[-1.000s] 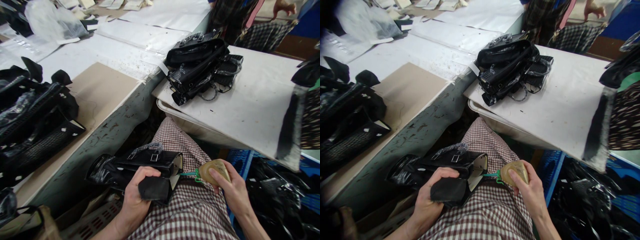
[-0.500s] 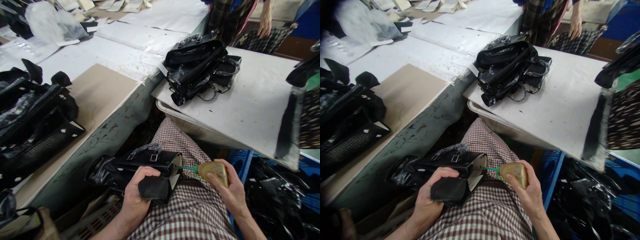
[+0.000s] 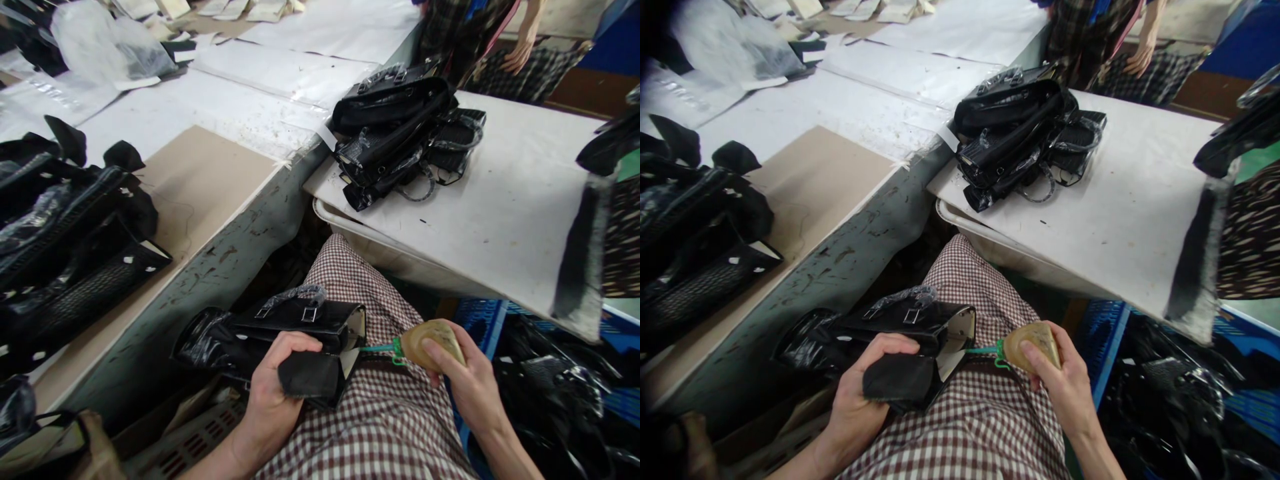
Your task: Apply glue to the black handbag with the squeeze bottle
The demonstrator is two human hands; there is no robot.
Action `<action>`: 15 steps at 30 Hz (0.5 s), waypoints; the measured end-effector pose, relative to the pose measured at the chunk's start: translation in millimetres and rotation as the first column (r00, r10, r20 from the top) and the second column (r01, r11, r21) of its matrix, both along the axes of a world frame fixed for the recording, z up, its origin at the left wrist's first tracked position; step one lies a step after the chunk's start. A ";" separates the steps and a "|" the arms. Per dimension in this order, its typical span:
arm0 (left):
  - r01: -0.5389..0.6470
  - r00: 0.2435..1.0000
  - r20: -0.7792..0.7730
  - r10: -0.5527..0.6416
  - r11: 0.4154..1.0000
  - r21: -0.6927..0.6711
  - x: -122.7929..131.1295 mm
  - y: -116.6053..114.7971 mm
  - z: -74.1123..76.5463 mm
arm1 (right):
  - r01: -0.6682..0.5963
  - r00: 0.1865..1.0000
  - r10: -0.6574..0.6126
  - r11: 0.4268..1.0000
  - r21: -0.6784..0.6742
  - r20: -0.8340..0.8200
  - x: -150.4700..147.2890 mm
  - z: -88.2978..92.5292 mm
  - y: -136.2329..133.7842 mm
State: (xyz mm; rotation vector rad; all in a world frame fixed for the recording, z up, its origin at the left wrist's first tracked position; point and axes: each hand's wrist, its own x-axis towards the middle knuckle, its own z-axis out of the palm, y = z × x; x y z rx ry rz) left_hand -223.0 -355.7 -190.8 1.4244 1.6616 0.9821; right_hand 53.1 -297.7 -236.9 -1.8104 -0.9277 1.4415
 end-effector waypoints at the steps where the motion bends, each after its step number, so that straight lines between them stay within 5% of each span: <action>1: -0.001 1.000 0.000 0.001 1.000 -0.001 0.4 0.4 0.5 | 0.006 0.999 -0.007 1.000 -0.005 -0.043 0.2 -0.9 -0.4; 10: -0.005 1.000 -0.015 0.005 1.000 -0.015 2.4 4.4 3.1 | 0.062 0.919 -0.111 0.988 -0.141 -0.378 -13.6 16.8 -7.4; 15: -0.045 0.998 0.034 0.045 0.999 0.027 2.3 10.8 1.8 | -0.005 0.783 -0.216 0.936 -0.353 -0.583 -6.5 0.1 -6.7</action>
